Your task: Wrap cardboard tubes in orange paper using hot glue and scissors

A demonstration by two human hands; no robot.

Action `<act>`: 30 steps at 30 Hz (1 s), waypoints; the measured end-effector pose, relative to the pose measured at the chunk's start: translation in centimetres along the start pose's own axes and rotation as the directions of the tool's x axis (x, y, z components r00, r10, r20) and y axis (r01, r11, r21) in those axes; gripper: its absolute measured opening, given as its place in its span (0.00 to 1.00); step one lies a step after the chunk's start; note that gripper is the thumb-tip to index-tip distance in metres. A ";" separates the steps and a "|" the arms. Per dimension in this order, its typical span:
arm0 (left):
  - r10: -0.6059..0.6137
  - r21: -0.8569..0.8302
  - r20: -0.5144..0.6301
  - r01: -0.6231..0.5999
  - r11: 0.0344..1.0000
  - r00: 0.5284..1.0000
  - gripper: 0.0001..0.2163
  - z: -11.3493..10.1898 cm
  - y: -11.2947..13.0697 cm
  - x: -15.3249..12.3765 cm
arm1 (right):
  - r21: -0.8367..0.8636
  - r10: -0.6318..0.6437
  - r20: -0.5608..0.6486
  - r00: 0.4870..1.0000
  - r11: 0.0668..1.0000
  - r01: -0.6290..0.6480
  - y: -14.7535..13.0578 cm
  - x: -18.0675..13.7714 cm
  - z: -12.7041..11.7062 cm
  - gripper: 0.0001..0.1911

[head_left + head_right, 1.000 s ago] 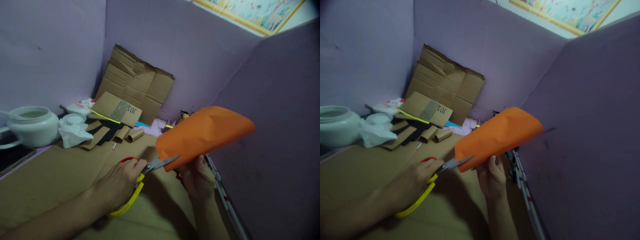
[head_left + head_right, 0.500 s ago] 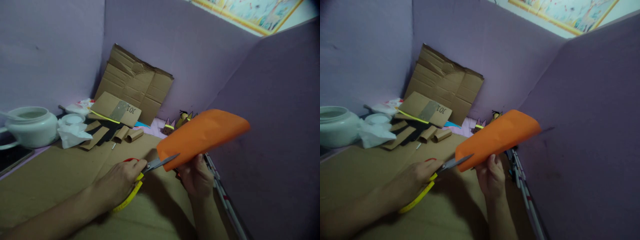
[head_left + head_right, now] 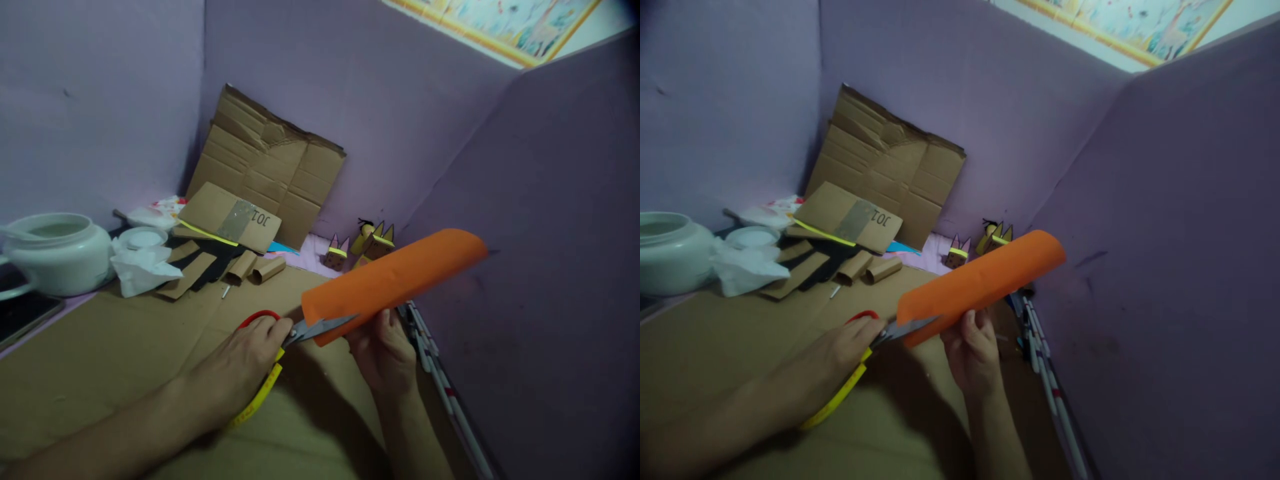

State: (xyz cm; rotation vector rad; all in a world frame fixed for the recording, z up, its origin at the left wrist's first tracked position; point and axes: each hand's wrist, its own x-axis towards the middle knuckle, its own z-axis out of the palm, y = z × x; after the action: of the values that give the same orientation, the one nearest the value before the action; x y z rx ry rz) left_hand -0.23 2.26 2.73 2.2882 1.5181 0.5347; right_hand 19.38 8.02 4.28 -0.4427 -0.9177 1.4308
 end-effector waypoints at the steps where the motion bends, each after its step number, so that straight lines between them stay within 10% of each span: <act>1: 0.002 0.005 0.002 -0.002 1.000 1.000 0.16 0.0 0.0 0.0 | 0.004 0.003 0.003 1.000 1.000 -0.003 0.0 0.0 0.1 0.14; 30: 0.033 0.013 -0.043 -0.033 0.999 0.999 0.15 0.0 -0.5 0.1 | -0.095 -0.085 -0.055 0.995 0.992 0.080 0.6 0.3 -0.3 0.17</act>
State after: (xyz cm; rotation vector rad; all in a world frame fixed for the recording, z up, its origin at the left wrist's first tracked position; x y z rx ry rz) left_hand -0.64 2.51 2.52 2.3291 1.5096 0.5890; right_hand 19.18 8.45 3.66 -0.5078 -0.9471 1.2976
